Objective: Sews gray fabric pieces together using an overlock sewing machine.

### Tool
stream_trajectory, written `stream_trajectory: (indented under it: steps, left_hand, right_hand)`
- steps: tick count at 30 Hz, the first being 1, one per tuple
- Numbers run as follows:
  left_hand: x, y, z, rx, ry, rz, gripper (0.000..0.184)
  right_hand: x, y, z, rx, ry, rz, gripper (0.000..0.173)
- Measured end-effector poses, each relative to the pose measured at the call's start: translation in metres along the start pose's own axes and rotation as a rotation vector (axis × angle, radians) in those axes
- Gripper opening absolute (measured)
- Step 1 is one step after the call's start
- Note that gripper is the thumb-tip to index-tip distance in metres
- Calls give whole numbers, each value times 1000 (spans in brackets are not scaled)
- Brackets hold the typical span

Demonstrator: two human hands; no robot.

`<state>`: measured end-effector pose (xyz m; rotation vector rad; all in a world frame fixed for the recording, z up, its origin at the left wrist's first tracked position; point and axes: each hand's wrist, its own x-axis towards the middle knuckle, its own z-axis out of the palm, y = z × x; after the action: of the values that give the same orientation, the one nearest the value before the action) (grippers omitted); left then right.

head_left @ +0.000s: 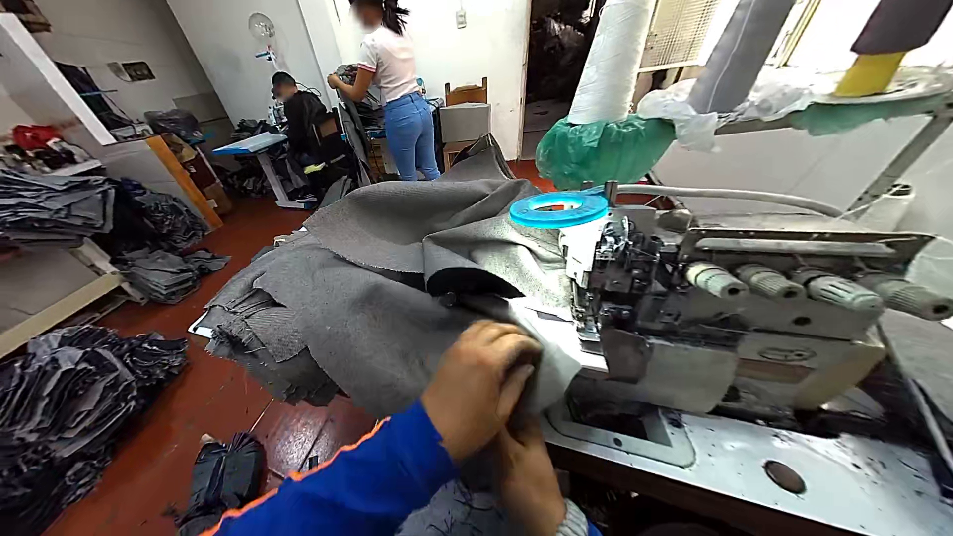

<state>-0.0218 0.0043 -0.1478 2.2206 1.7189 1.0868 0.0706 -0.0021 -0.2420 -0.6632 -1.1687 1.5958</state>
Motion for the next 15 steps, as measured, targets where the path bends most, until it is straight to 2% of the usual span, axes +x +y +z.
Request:
stream_trajectory:
  steps: [3,5,8,10,12,15]
  left_hand:
    - [10,-22,12,192,-200,98,36]
    - [16,-23,6,329,-183,143,34]
    - [15,-26,-9,438,-178,168,38]
    - [2,-45,0,492,-101,179,36]
    - [-6,-59,9,482,33,167,41]
    - [-4,-64,13,431,172,143,46]
  right_hand:
    - [2,-1,21,-71,-35,-67,13]
    - [-7,-9,21,-165,-97,-113,15]
    - [-38,-12,-17,-273,-320,-42,19]
    - [-50,-10,-57,-291,-372,72,19]
    - [-51,-6,-89,-242,-286,191,13]
    - [-53,-5,-100,-262,-206,220,12]
